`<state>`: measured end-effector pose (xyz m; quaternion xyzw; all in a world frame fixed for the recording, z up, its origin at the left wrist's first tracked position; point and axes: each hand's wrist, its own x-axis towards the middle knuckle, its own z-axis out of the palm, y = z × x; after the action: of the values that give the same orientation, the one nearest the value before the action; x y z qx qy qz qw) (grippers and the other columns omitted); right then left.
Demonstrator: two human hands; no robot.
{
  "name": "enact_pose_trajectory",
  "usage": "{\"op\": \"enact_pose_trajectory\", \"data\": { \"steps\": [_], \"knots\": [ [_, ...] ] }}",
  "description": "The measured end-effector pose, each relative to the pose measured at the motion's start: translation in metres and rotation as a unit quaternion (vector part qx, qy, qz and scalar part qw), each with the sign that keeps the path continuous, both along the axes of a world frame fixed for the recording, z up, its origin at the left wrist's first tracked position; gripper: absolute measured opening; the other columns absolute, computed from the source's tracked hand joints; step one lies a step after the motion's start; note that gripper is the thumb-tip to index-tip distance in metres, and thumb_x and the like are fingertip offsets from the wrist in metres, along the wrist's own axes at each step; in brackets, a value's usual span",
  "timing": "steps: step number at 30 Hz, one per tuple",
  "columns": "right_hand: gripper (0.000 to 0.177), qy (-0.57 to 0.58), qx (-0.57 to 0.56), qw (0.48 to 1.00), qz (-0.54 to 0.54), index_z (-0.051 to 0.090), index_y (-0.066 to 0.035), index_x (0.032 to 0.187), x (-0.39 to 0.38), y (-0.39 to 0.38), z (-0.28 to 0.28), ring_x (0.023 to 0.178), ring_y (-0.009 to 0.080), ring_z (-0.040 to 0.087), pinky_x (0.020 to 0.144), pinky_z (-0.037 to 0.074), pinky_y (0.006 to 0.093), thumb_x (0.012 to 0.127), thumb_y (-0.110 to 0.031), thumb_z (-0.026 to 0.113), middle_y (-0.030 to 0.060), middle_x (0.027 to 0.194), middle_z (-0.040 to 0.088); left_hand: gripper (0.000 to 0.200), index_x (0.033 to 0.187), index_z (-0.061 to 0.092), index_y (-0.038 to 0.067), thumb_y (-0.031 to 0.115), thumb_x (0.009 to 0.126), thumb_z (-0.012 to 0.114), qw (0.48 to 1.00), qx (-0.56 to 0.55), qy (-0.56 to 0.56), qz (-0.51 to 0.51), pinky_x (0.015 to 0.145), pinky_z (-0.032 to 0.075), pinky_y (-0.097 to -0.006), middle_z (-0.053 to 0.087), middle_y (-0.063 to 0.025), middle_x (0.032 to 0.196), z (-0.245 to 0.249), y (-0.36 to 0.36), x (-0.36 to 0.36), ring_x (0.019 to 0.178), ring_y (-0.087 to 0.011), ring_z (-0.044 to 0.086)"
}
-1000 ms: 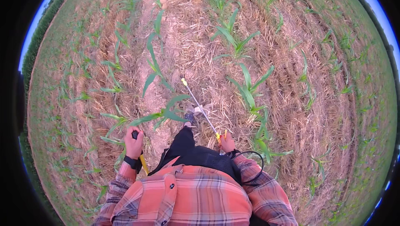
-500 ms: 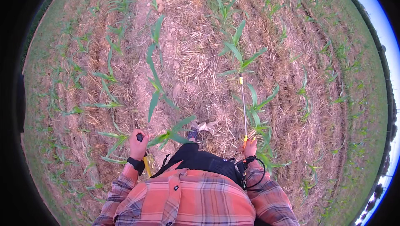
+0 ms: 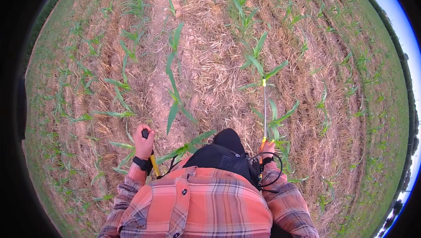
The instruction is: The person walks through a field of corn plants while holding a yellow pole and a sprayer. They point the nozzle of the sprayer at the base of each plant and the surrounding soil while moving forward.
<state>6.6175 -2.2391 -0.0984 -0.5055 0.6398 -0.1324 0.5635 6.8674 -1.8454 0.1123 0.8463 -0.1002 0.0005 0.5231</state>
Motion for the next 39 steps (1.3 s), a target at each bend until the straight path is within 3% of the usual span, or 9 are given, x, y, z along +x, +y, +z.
{"op": "enact_pose_trajectory", "data": {
  "steps": [3,9,13,16,19,22,25,27,39],
  "knots": [
    [0.016,0.020,-0.012,0.990,0.136,0.033,-0.008,0.089,0.037,0.011,0.019,0.035,0.0167,0.044,0.029,0.034,0.0265,0.082,-0.021,0.039,0.0096,0.054,0.048,0.011,0.071,0.045,0.005,0.003,0.069,0.056,0.997,-0.005,0.079,0.022,0.050,0.033,-0.0210,0.043,0.0006,0.061,-0.009,-0.010,0.017,0.055,-0.0063,0.039],
    [0.021,0.036,-0.031,0.955,0.294,0.036,-0.007,0.088,0.126,0.017,0.039,0.036,0.0138,0.048,0.031,0.035,0.0267,0.083,-0.026,0.044,0.0089,0.052,0.052,0.009,0.074,0.046,0.004,0.003,0.070,0.054,0.997,0.029,0.030,0.064,0.051,0.037,-0.0246,0.048,-0.0015,0.060,-0.044,-0.010,0.049,0.053,-0.0094,0.044],
    [0.020,-0.007,-0.080,0.911,0.404,0.037,-0.008,0.087,0.179,0.004,0.001,0.037,0.0117,0.048,0.032,0.035,0.0258,0.084,-0.026,0.043,0.0079,0.054,0.054,0.011,0.074,0.046,0.004,0.001,0.070,0.054,0.993,-0.013,0.057,0.102,0.053,0.036,-0.0222,0.048,-0.0020,0.065,-0.024,-0.010,0.070,0.057,-0.0078,0.043],
    [0.019,0.026,-0.098,0.867,0.488,0.038,-0.008,0.088,0.217,-0.008,-0.010,0.039,0.0104,0.049,0.034,0.036,0.0249,0.084,-0.026,0.042,0.0061,0.057,0.055,0.012,0.076,0.043,0.005,0.000,0.072,0.054,0.991,-0.048,0.027,0.122,0.047,0.033,-0.0195,0.044,-0.0008,0.064,0.033,-0.011,0.067,0.052,-0.0059,0.040],
    [0.018,-0.035,0.095,0.820,0.564,0.036,-0.009,0.090,0.259,-0.012,0.056,0.041,0.0082,0.046,0.037,0.036,0.0216,0.086,-0.027,0.039,0.0023,0.060,0.053,0.013,0.076,0.041,0.005,-0.001,0.073,0.052,0.982,-0.108,-0.009,0.155,0.041,0.031,-0.0166,0.042,0.0003,0.064,0.114,-0.024,0.050,0.049,-0.0039,0.039],
    [0.018,-0.044,0.140,0.812,0.565,0.036,-0.010,0.091,0.280,-0.028,0.054,0.042,0.0076,0.046,0.037,0.035,0.0210,0.087,-0.027,0.038,0.0014,0.060,0.052,0.012,0.076,0.041,0.005,-0.001,0.074,0.051,0.984,-0.092,-0.007,0.152,0.041,0.031,-0.0161,0.041,0.0004,0.065,0.104,-0.051,0.082,0.050,-0.0036,0.038],
    [0.016,-0.054,0.136,0.835,0.531,0.038,-0.008,0.089,0.298,-0.039,0.035,0.041,0.0085,0.046,0.036,0.035,0.0217,0.086,-0.024,0.041,0.0036,0.058,0.052,0.012,0.076,0.043,0.005,0.000,0.072,0.053,0.986,-0.052,0.101,0.123,0.051,0.031,-0.0184,0.041,0.0007,0.065,0.036,-0.081,0.141,0.057,-0.0054,0.038],
    [0.013,-0.059,0.126,0.850,0.508,0.038,-0.009,0.089,0.311,-0.051,0.021,0.045,0.0082,0.048,0.036,0.035,0.0203,0.086,-0.020,0.041,0.0043,0.061,0.051,0.011,0.073,0.045,0.005,0.001,0.070,0.055,0.992,-0.011,0.076,0.102,0.052,0.032,-0.0205,0.043,0.0006,0.065,0.004,-0.105,0.168,0.058,-0.0064,0.038],
    [0.020,-0.023,0.017,0.970,0.243,0.034,-0.008,0.085,0.339,-0.148,-0.010,0.032,0.0147,0.044,0.028,0.033,0.0266,0.082,-0.026,0.043,0.0084,0.051,0.050,0.009,0.072,0.047,0.003,0.005,0.070,0.055,0.990,0.079,0.075,0.094,0.051,0.036,-0.0244,0.047,-0.0030,0.059,-0.012,-0.156,0.246,0.054,-0.0099,0.043]
  ]
}}
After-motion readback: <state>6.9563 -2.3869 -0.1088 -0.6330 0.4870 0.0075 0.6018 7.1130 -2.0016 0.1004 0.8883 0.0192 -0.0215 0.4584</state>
